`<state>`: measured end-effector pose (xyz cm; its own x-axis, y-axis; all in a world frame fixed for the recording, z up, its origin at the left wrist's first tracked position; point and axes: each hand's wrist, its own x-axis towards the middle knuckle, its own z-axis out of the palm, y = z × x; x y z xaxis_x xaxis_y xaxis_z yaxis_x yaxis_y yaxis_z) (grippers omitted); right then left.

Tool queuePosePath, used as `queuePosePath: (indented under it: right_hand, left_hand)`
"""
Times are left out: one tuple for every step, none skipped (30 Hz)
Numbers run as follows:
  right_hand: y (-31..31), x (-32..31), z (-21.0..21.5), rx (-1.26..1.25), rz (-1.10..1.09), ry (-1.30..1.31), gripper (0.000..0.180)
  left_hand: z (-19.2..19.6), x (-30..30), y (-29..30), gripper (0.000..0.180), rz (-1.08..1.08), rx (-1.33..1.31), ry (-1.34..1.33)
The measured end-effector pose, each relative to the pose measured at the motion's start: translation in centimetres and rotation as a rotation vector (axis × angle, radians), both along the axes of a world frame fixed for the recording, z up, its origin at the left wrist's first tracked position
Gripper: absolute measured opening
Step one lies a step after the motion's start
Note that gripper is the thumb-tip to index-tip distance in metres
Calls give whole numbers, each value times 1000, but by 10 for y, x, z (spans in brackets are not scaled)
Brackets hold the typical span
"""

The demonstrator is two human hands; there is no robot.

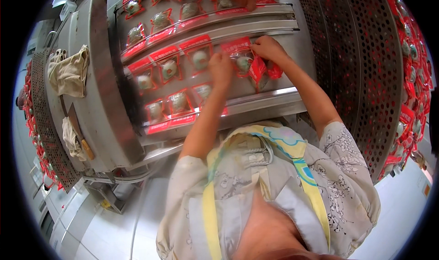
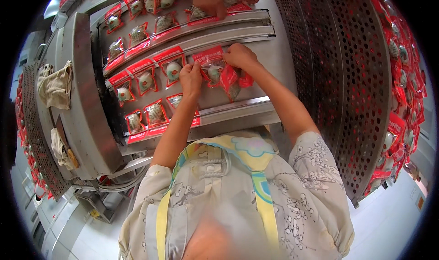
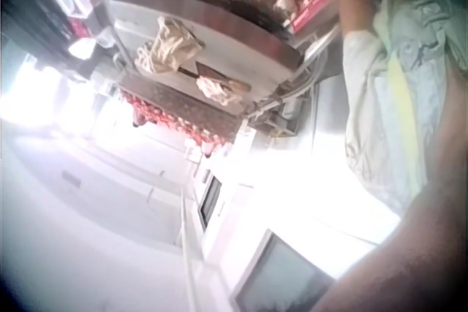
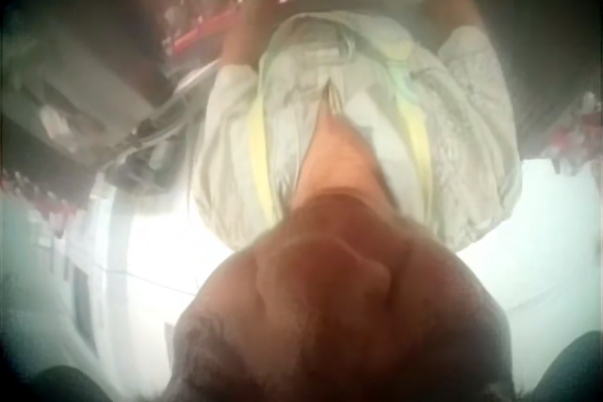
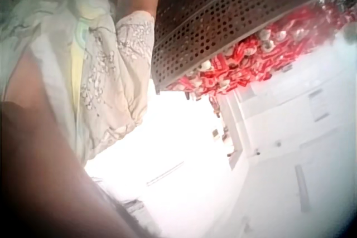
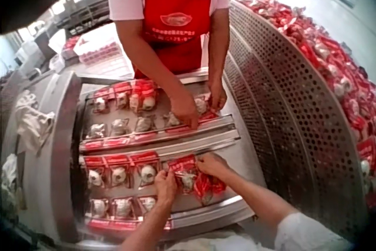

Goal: The person arranges individually packaged food items on a flat tray, moves a large metal cart containing many packages, and transfers individual red food packets from a large metal bin into a white plastic crate.

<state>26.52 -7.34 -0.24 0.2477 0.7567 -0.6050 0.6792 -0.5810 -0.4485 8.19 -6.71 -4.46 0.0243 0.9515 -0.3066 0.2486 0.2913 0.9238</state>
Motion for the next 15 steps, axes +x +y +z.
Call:
queuePosePath:
  right_hand:
    - [1, 0, -2, 13, -20, 9, 30]
    - [0, -1, -5, -12, -5, 30, 30]
    - [-1, -3, -8, 75, -85, 77, 30]
    - [-3, -4, -11, 139, -175, 110, 31]
    - [-4, -4, -13, 162, -161, 125, 31]
    - [-5, -4, -16, 219, -198, 141, 32]
    - [-6, -5, -17, 277, -251, 152, 34]
    - [-7, -4, -19, 272, -235, 159, 34]
    - [-7, -3, -19, 284, -273, 230, 32]
    - [-6, -3, -19, 324, -331, 297, 30]
    - [-5, -1, -19, 298, -313, 298, 30]
    - [-5, -1, -17, 272, -419, 503, 26]
    - [-4, -1, -16, 235, -532, 720, 22]
    - [-4, 0, -14, 241, -524, 708, 22]
    - [-4, 0, -11, 218, -516, 791, 21]
  left_hand:
    - [-5, -1, 2, 32, -15, -26, 9]
    - [-9, -2, 4, 32, -4, -29, 20]
    - [-13, -2, 6, 24, -14, -62, 3]
    - [-17, -2, 9, 18, -23, -94, -16]
    - [-19, 0, 11, 18, -18, -95, -15]
    - [-19, 3, 14, 17, 16, -106, -53]
    - [-16, 7, 14, 17, 48, -117, -90]
    - [-11, 10, 12, 17, 51, -119, -89]
    - [-4, 14, 11, 14, 102, -111, -104]
    - [6, 19, 10, 16, 168, -150, -129]
    - [17, 26, 5, 16, 152, -103, -122]
    - [28, 32, -6, 20, 184, 118, -161]
    - [40, 36, -16, 28, 216, 339, -197]
    - [50, 28, -19, 42, 50, 549, 26]
    - [57, 25, -15, 42, 54, 491, 34]
